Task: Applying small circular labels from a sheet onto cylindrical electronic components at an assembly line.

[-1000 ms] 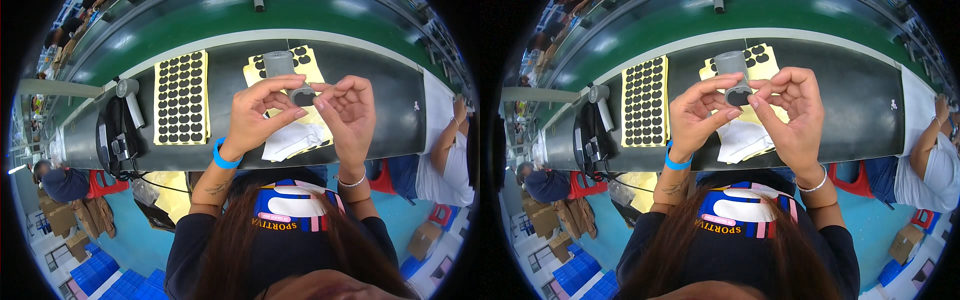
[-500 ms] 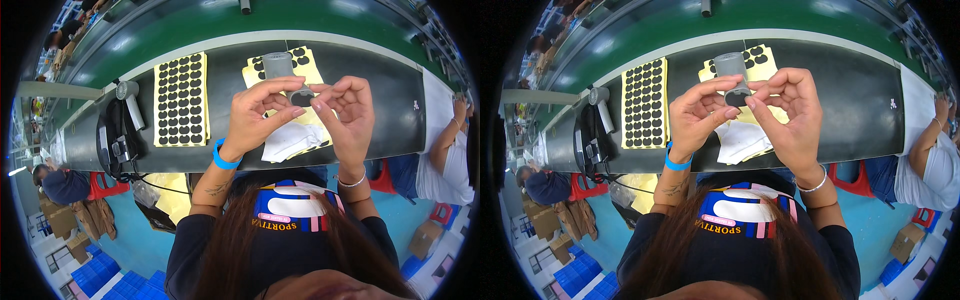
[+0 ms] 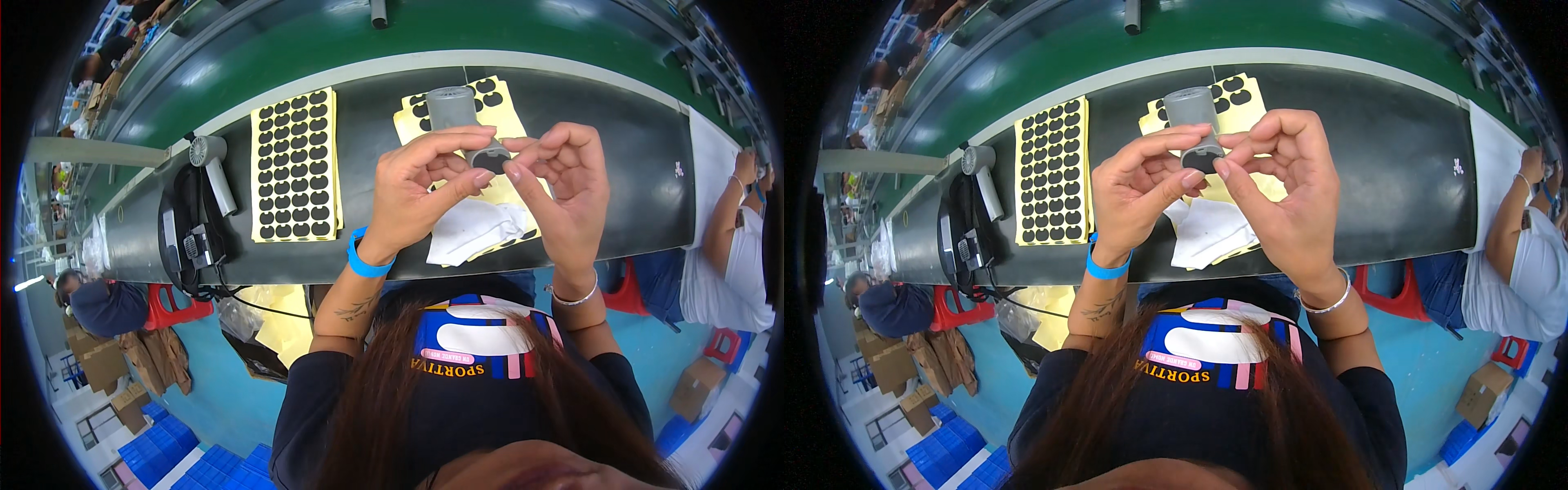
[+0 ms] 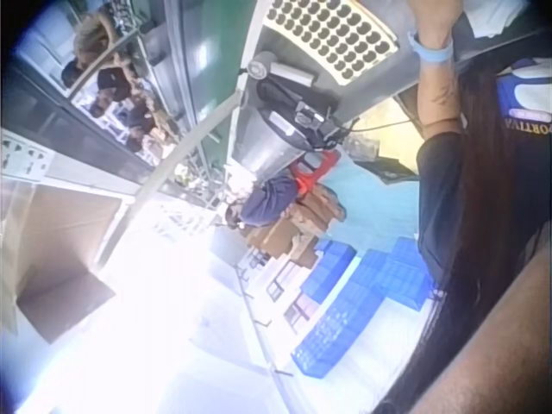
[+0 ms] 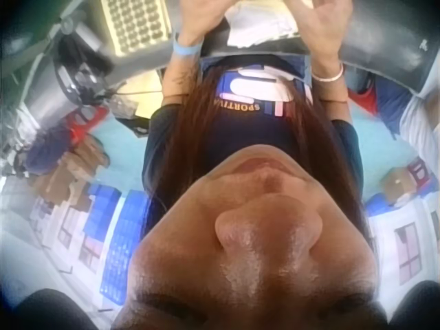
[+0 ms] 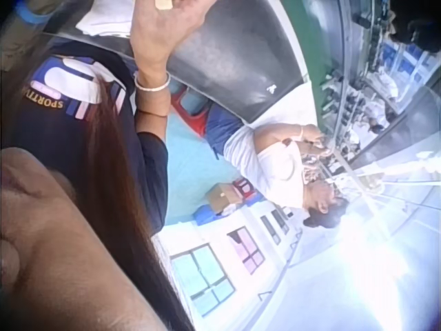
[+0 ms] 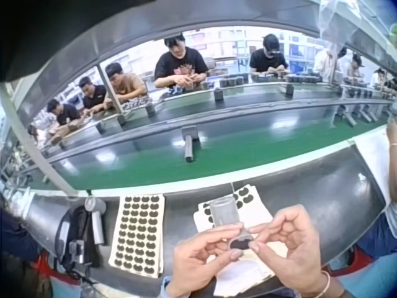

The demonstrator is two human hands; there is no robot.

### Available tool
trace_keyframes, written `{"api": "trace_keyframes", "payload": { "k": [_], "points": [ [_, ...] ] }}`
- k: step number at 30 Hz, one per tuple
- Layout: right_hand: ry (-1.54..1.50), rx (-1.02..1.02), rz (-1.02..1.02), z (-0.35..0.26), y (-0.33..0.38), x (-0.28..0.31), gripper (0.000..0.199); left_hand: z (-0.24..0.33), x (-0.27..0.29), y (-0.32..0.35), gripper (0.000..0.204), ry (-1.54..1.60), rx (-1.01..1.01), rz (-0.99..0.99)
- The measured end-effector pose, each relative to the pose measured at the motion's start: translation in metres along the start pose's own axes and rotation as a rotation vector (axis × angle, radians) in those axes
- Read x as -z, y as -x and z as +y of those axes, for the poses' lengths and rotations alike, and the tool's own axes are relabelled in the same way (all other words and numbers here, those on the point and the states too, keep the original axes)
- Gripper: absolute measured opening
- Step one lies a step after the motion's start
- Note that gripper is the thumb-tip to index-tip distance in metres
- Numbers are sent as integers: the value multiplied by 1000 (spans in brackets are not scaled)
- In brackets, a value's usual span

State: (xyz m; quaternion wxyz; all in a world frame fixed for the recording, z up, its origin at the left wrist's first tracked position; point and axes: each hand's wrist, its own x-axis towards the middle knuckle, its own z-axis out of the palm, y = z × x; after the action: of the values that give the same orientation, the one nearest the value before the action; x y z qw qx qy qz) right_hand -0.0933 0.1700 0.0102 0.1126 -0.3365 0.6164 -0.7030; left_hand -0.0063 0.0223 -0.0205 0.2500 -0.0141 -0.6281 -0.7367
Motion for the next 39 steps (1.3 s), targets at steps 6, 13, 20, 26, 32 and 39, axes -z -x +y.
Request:
{"api": "trace_keyframes", "payload": {
  "k": [6, 13, 20, 26, 32, 39],
  "points": [
    [8, 4, -2, 0, 0, 0, 32, 1, 0, -1, 30, -6, -9, -9],
    [39, -5, -20, -2, 0, 1, 35, 4, -2, -2, 22, 16, 18, 4],
    [78, -29, -8, -4, 0, 1, 35, 5, -3, -1, 22, -15, 13, -10],
    [97, -30, 6, -5, 1, 1, 36, 5, -3, -1, 22, -50, 7, -31],
    [124, -33, 11, -7, 1, 0, 37, 4, -4, -1, 22, -10, 18, -20],
    [313, -16, -35, -12, -1, 2, 32, 4, -3, 1, 21, -13, 23, -15]
  ]
}}
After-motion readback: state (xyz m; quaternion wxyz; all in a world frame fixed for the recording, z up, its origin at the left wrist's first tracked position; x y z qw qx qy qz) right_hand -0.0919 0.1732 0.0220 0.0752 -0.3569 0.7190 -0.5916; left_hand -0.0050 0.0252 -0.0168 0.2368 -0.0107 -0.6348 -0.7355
